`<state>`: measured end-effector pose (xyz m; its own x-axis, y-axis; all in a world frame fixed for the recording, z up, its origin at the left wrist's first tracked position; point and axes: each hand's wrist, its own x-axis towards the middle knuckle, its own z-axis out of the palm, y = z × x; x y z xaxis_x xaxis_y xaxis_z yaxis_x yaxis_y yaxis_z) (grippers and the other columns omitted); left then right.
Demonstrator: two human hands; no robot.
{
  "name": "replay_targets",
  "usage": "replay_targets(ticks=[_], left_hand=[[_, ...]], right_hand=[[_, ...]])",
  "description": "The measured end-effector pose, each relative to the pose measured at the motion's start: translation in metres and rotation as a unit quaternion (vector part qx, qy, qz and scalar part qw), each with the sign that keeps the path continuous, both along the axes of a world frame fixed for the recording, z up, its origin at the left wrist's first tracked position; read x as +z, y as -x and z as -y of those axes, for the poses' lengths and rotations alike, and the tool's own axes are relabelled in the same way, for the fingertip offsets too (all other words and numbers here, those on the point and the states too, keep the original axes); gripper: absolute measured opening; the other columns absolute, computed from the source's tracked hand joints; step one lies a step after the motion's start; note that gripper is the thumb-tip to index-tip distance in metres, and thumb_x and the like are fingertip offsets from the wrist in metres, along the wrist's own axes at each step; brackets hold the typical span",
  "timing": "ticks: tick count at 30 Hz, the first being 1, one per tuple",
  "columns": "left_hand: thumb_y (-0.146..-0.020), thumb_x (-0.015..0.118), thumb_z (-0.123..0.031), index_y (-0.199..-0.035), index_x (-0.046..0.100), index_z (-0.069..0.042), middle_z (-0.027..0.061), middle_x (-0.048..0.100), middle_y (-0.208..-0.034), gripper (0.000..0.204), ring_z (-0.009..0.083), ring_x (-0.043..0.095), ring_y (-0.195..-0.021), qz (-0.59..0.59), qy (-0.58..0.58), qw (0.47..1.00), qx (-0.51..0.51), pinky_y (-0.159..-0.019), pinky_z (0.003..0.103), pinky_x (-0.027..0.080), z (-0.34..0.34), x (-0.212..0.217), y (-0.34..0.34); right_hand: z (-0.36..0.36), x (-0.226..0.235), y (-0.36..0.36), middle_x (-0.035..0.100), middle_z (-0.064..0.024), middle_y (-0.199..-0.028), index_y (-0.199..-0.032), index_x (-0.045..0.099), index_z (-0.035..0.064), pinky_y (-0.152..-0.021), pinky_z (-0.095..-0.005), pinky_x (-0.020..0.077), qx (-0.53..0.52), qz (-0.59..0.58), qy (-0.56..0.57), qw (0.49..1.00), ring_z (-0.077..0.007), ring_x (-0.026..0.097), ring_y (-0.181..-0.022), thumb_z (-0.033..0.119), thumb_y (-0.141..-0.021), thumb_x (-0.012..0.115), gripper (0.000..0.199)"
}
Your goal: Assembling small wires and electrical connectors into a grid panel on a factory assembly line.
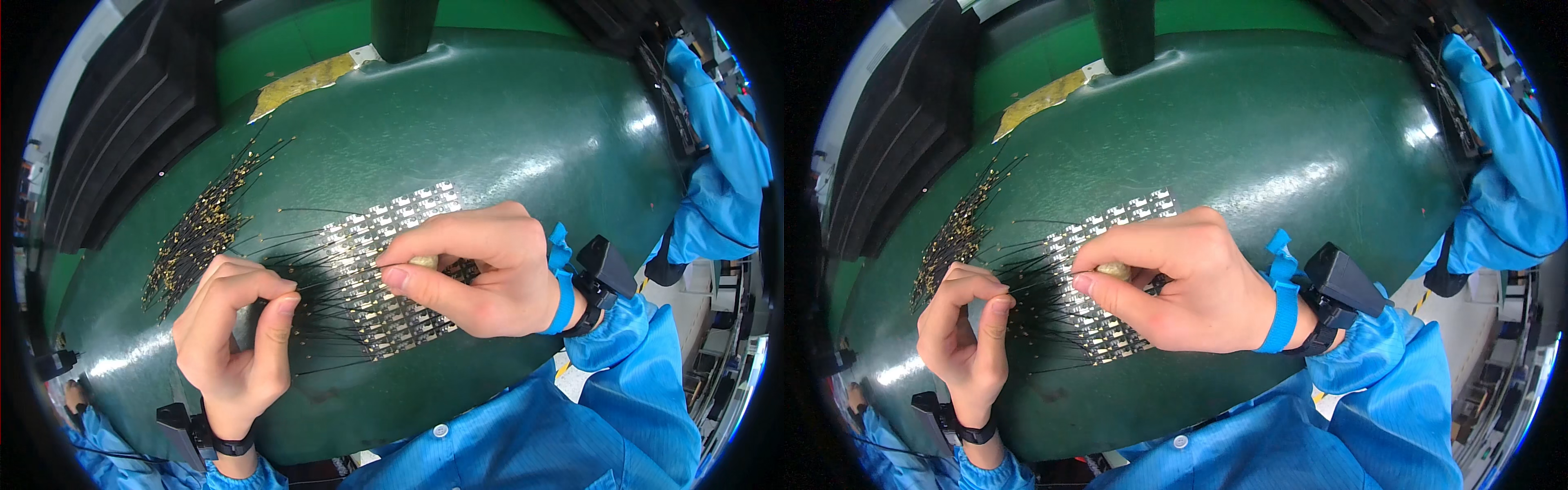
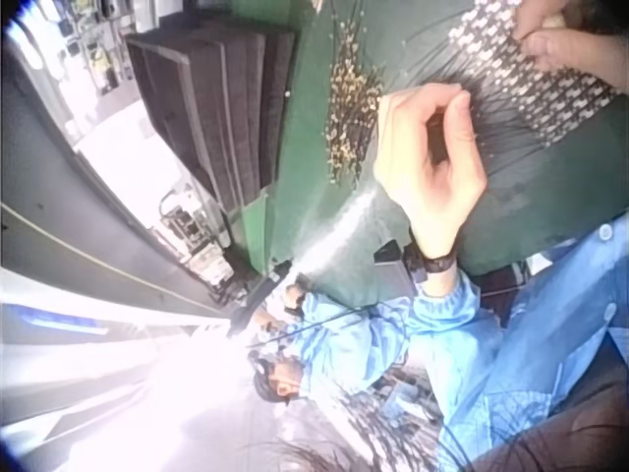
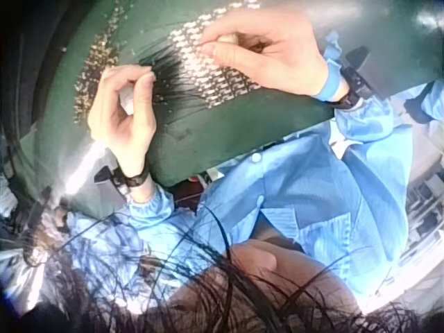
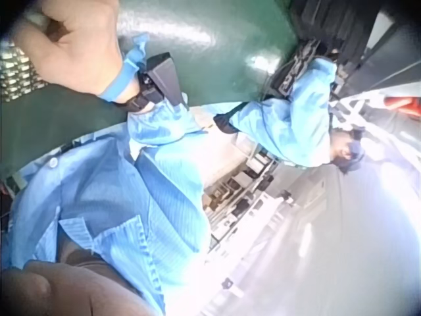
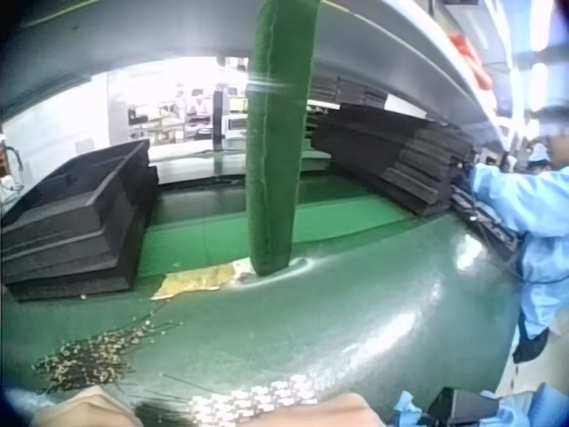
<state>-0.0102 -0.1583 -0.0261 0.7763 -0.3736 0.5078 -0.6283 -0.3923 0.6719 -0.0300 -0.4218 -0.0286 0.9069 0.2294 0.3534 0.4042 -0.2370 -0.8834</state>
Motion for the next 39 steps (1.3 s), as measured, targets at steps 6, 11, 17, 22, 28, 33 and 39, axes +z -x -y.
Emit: replay_targets(ticks=[6, 11, 17, 22, 28, 33, 39], left_hand=[[-0.08, 0.083, 0.009, -0.099, 0.073, 0.003, 0.0145, 0.073, -0.086, 0.022, 0.0301, 0.069, -0.078, 0.053, -0.042, 0.998, 0.002, -0.073, 0.038, 0.055, 0.008, 0.01, -0.004], [-0.073, 0.091, 0.005, -0.099, 0.077, 0.001, 0.0122, 0.073, -0.087, 0.03, 0.0309, 0.069, -0.08, 0.074, -0.048, 0.995, -0.045, -0.072, 0.04, 0.055, 0.019, 0.006, 0.006], [-0.073, 0.088, 0.009, -0.094, 0.077, 0.0, 0.0113, 0.072, -0.086, 0.025, 0.0296, 0.068, -0.077, 0.042, -0.028, 0.998, -0.04, -0.069, 0.038, 0.054, 0.02, 0.003, 0.012], [-0.075, 0.084, 0.008, -0.092, 0.076, 0.004, 0.0128, 0.071, -0.083, 0.019, 0.0281, 0.065, -0.075, 0.05, -0.024, 0.997, -0.055, -0.068, 0.036, 0.051, 0.019, -0.007, 0.009], [-0.068, 0.087, 0.01, -0.092, 0.076, 0.0, 0.0104, 0.069, -0.084, 0.028, 0.029, 0.066, -0.076, 0.053, -0.04, 0.996, -0.064, -0.067, 0.038, 0.051, 0.026, -0.013, 0.009], [-0.066, 0.087, 0.009, -0.093, 0.077, 0.0, 0.0087, 0.066, -0.083, 0.029, 0.0277, 0.064, -0.075, 0.053, -0.058, 0.995, -0.064, -0.066, 0.039, 0.051, 0.028, -0.016, 0.011], [-0.064, 0.086, 0.01, -0.092, 0.078, 0.001, 0.0086, 0.064, -0.082, 0.031, 0.0274, 0.062, -0.075, 0.052, -0.058, 0.994, -0.072, -0.065, 0.038, 0.05, 0.032, -0.017, 0.013]], right_hand=[[0.002, -0.005, -0.001, 0.082, -0.0178, -0.09, -0.106, 0.082, -0.0046, -0.068, -0.0319, 0.0631, 0.025, 0.061, 0.022, 0.998, -0.0234, 0.081, -0.076, -0.005, -0.089, 0.083, 0.017], [-0.008, -0.011, 0.004, 0.077, -0.0145, -0.084, -0.103, 0.081, 0.0013, -0.057, -0.0348, 0.0567, 0.022, 0.079, -0.001, 0.997, -0.0292, 0.075, -0.068, 0.0, -0.089, 0.084, 0.014], [-0.005, -0.011, 0.007, 0.077, -0.0142, -0.084, -0.107, 0.081, 0.0009, -0.057, -0.0352, 0.057, 0.025, 0.1, 0.03, 0.994, -0.0283, 0.074, -0.066, -0.001, -0.087, 0.086, 0.021], [-0.007, -0.009, 0.013, 0.079, -0.0131, -0.085, -0.115, 0.079, -0.0025, -0.06, -0.0295, 0.0594, -0.069, 0.04, -0.011, 0.997, -0.019, 0.077, -0.069, -0.001, -0.089, 0.086, 0.028], [-0.006, -0.018, 0.014, 0.08, -0.0145, -0.09, -0.116, 0.077, -0.0033, -0.063, -0.0274, 0.0594, -0.093, 0.09, -0.011, 0.991, -0.0163, 0.078, -0.072, 0.0, -0.09, 0.087, 0.028], [-0.004, -0.009, 0.014, 0.082, -0.0204, -0.096, -0.118, 0.074, -0.0127, -0.081, -0.0309, 0.0653, -0.04, 0.073, 0.048, 0.995, -0.0231, 0.081, -0.09, -0.011, -0.092, 0.079, 0.027], [-0.002, -0.009, 0.017, 0.082, -0.0205, -0.092, -0.112, 0.077, -0.012, -0.077, -0.03, 0.0648, -0.05, 0.113, 0.067, 0.99, -0.0238, 0.082, -0.084, -0.01, -0.087, 0.083, 0.026]])
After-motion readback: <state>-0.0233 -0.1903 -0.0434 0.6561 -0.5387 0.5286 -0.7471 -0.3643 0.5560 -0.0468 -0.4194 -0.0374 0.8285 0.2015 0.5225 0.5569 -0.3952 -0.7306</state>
